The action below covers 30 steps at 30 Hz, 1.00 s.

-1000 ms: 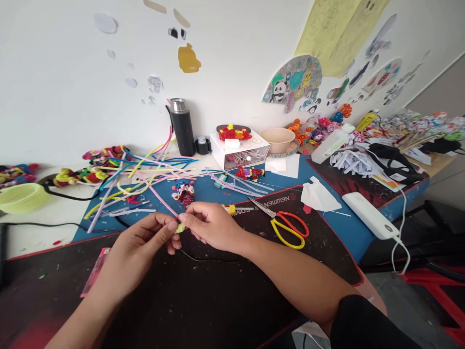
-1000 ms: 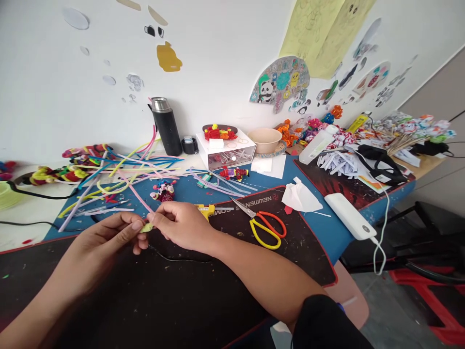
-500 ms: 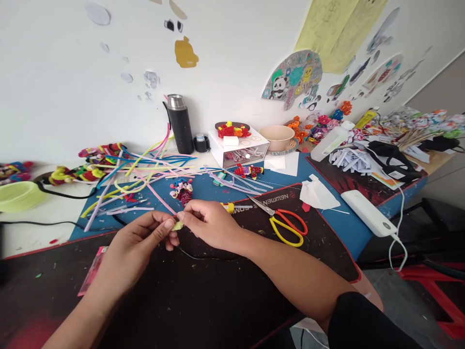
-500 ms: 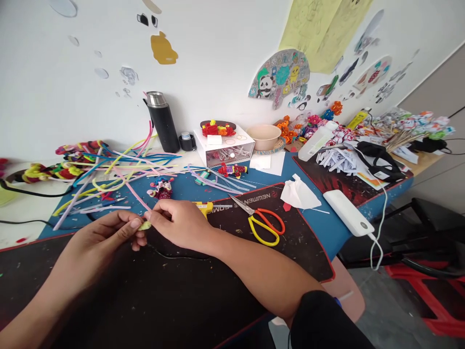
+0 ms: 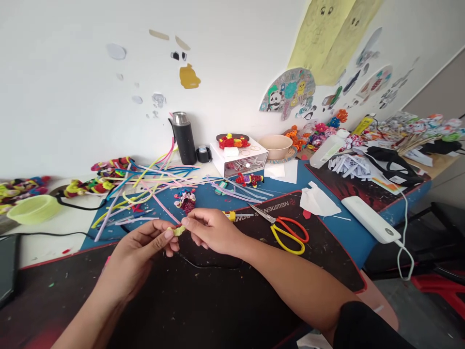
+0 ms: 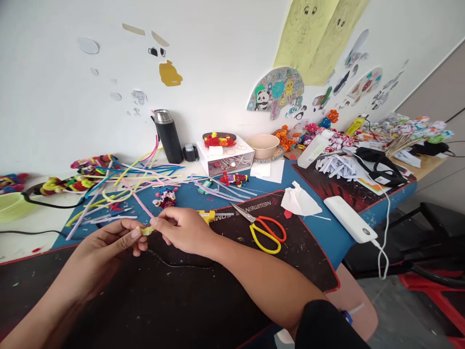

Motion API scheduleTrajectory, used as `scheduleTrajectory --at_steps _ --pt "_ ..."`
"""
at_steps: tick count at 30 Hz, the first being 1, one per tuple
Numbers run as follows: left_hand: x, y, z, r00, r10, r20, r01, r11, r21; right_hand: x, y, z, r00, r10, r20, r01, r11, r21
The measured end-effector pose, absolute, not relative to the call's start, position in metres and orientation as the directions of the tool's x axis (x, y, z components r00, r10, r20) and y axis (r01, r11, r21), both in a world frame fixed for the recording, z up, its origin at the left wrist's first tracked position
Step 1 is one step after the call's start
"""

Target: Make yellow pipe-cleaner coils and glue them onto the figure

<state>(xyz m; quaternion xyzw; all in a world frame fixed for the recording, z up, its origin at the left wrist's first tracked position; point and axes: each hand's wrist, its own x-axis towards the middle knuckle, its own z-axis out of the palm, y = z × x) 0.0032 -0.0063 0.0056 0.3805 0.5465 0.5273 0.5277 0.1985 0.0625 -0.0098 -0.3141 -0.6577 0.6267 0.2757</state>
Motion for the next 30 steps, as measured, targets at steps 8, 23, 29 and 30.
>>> scheduleTrajectory --at_steps 8,23,29,30 --pt "0.006 -0.006 0.001 -0.183 0.963 -0.198 -0.268 0.145 0.952 0.196 0.066 -0.011 -0.703 0.71 -0.047 -0.034 -0.099 -0.994" --pt "0.007 -0.001 -0.011 -0.148 0.967 -0.207 -0.361 0.142 0.922 0.194 0.062 -0.011 -0.633 0.773 -0.034 -0.01 -0.053 -0.999" --pt "-0.002 0.0 -0.01 -0.168 0.963 -0.21 -0.366 0.137 0.921 0.193 0.066 -0.012 -0.622 0.781 -0.048 -0.009 -0.069 -0.998" --pt "-0.003 0.0 -0.009 -0.162 0.965 -0.205 -0.359 0.136 0.923 0.193 0.067 -0.013 -0.622 0.782 -0.045 -0.008 -0.064 -0.998"
